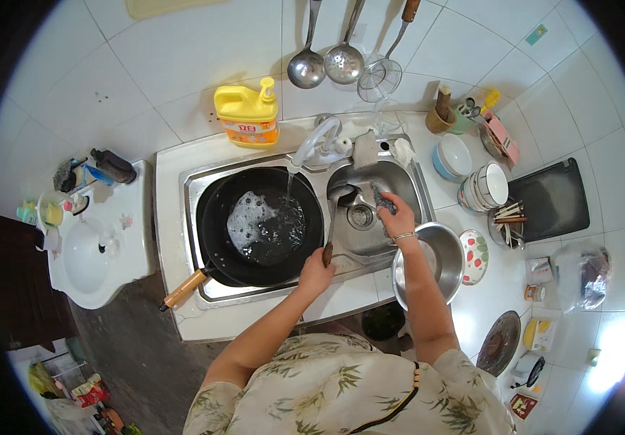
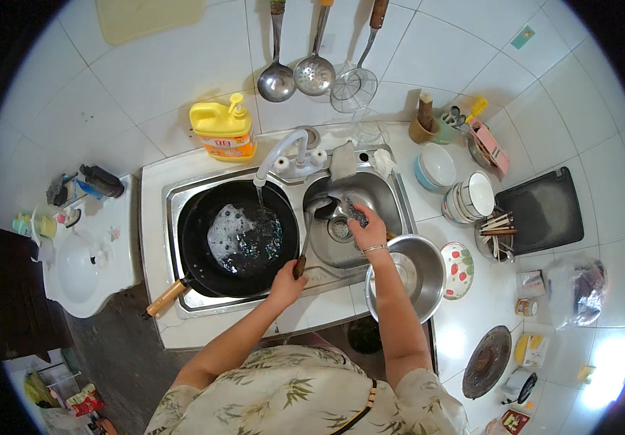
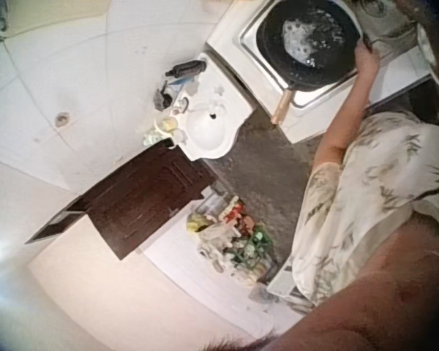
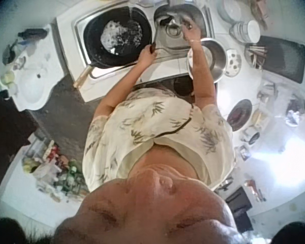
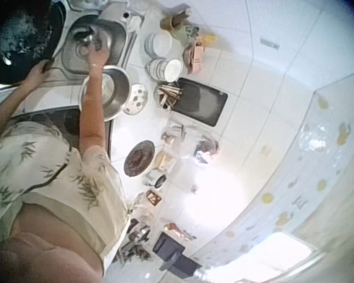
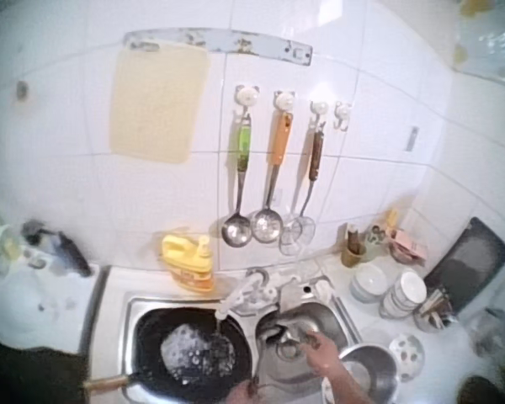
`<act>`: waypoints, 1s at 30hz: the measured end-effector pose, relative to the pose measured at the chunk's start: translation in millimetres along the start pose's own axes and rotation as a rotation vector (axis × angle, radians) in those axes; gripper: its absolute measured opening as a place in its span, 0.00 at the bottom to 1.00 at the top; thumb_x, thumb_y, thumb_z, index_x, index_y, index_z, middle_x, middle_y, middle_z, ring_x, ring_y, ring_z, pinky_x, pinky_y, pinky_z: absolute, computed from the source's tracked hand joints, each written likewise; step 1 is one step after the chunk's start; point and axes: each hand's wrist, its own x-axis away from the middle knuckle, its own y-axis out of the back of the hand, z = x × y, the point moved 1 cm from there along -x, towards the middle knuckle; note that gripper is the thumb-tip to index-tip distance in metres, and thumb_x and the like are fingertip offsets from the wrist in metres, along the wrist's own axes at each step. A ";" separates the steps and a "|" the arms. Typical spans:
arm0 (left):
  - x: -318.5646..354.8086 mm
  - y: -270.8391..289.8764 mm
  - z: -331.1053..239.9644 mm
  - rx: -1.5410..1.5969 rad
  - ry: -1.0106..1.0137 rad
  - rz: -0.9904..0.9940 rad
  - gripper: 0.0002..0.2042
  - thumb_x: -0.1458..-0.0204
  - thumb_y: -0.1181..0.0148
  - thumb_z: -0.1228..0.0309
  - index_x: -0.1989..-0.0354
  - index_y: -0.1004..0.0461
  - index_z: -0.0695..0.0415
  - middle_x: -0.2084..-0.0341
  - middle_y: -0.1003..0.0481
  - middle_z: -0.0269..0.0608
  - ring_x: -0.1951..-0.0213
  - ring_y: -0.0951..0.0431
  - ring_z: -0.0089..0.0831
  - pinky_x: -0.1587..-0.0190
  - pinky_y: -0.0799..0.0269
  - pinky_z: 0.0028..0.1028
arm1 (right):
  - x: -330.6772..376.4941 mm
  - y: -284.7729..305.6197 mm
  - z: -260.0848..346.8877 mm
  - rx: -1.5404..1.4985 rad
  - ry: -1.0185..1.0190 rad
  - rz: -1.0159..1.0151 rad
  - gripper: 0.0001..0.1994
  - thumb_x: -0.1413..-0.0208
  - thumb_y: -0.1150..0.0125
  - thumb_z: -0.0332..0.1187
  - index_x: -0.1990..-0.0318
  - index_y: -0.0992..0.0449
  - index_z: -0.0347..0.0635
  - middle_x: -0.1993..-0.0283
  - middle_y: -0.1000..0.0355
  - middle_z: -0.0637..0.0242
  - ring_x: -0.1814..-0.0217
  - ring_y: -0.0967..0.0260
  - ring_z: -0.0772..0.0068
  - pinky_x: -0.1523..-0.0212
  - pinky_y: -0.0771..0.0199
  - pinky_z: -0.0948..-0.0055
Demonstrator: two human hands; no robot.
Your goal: The person scrubs a wok and a metal ladle with a soapy sponge in a kitchen sink, rinses them under running water, and places them on the counter. They then rinse a metal bowl and a plate, placing them aside. Finally, they wipe the countertop with a cloth.
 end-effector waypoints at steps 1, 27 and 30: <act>-5.1 -7.5 -5.1 0.009 0.005 0.018 0.23 0.56 0.41 0.68 0.51 0.34 0.65 0.59 0.29 0.61 0.55 0.30 0.54 0.52 0.34 0.41 | -0.5 1.2 -1.7 0.016 0.000 0.045 0.19 0.56 0.40 0.32 0.54 0.26 0.39 0.57 0.26 0.56 0.57 0.28 0.66 0.53 0.31 0.72; -64.5 39.5 29.8 0.475 0.033 -0.183 0.17 0.51 0.42 0.74 0.51 0.31 0.64 0.67 0.27 0.40 0.65 0.28 0.25 0.60 0.32 0.23 | -89.6 -47.5 -2.0 0.301 -0.029 0.131 0.28 0.52 0.41 0.46 0.45 0.35 0.43 0.60 0.26 0.49 0.56 0.28 0.53 0.55 0.30 0.64; -55.8 60.6 39.2 0.482 0.100 -0.233 0.17 0.51 0.42 0.75 0.51 0.31 0.63 0.68 0.27 0.38 0.65 0.28 0.24 0.59 0.32 0.21 | -115.3 -59.8 32.1 0.611 0.079 0.457 0.31 0.46 0.52 0.53 0.39 0.43 0.47 0.57 0.27 0.52 0.55 0.30 0.49 0.55 0.30 0.58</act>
